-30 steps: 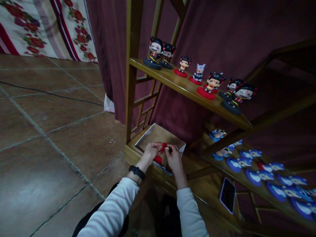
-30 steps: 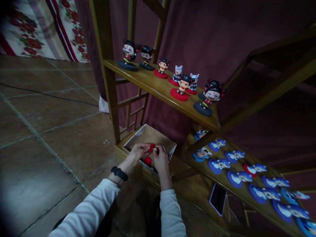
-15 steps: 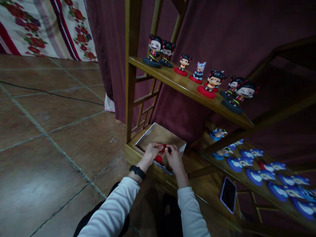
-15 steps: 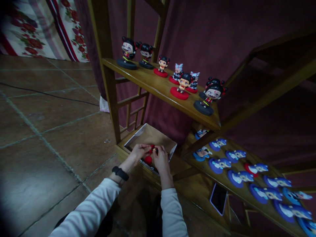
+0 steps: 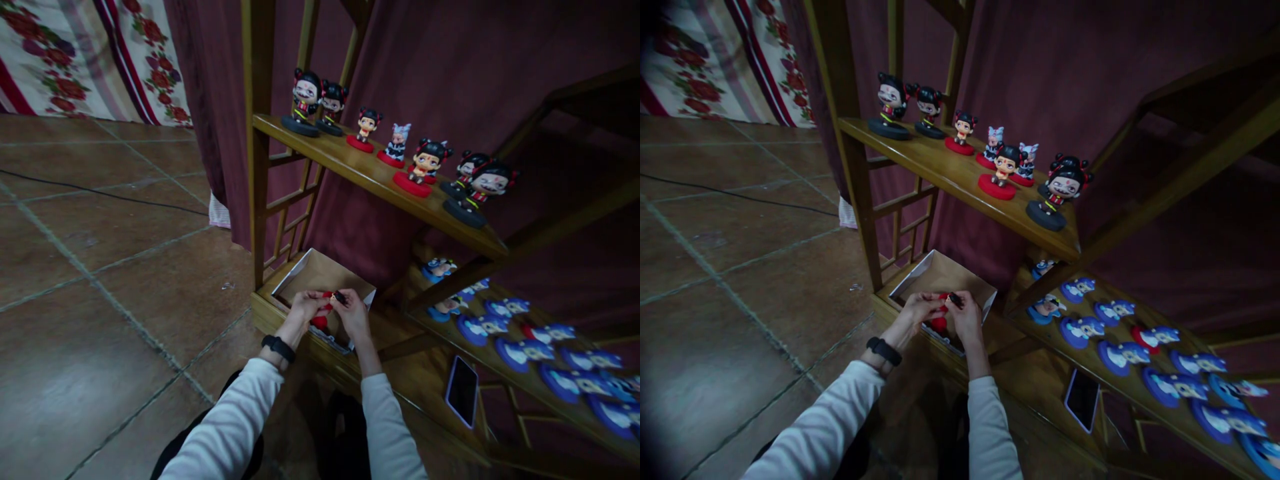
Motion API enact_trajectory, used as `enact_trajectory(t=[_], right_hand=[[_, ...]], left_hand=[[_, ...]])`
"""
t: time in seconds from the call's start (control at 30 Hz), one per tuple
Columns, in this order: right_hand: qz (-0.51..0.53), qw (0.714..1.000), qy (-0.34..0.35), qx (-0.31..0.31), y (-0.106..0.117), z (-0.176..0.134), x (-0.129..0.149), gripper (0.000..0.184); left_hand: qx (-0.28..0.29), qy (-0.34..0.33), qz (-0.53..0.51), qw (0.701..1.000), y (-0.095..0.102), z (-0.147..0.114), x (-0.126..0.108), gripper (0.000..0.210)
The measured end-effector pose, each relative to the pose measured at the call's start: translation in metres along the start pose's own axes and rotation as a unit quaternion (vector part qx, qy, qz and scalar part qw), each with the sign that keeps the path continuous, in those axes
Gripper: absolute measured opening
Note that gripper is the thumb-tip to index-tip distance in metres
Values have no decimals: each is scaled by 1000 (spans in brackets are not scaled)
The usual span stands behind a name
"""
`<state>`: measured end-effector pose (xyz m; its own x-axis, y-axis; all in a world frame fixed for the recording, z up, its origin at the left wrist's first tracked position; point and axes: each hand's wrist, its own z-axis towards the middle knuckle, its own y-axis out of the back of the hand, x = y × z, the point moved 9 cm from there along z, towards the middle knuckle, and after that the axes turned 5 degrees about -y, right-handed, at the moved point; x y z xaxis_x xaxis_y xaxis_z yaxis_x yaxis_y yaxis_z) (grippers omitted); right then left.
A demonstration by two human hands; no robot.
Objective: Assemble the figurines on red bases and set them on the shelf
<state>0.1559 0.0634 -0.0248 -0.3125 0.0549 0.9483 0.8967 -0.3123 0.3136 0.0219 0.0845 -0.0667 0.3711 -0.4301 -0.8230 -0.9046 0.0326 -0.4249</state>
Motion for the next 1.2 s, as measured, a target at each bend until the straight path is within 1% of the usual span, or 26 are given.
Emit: enact_trajectory(t=[0.1,0.23,0.37,0.47,0.57,0.7,0.77,0.93,1.0,1.07,1.13,1.2], right_hand=[[6,1000,-5,9,-1,1,-2,24],[6,1000,-9,23,-3,1,-2,24],[-9,1000,8,24,-4,-1,2,23],[-1,999,24,26,-5,-3,5,28],[21,999,30,29,-5,-5,7,34],[-1,998,51,38,-4,-5,10,29],[-13,998,60,31,-3,-5,9,27],[-2,999,49,13,-3,-3,6,24],[13,999,41,15,-4,-2,6,24],[51,998,33,10,-4,-1,5,29],[100,995,16,-14,1,1,2,34],[136,990,-12,-40,4,2,-6,33]], left_hand=[[-5,15,-6,1000,0,-2,2,17],[-19,17,-22,999,1,-4,4,16],[-31,41,-27,998,2,-5,9,16],[-39,56,-32,997,3,-5,12,15],[-51,56,-33,997,5,-5,11,14],[-59,55,-21,997,5,-5,11,16],[-59,51,-23,997,5,-4,12,16],[-64,44,-30,997,7,0,14,17],[-61,52,-40,996,7,2,16,17],[-53,64,-66,994,7,4,18,16],[-50,75,-107,990,8,7,19,13],[-57,88,-148,983,10,9,20,9]])
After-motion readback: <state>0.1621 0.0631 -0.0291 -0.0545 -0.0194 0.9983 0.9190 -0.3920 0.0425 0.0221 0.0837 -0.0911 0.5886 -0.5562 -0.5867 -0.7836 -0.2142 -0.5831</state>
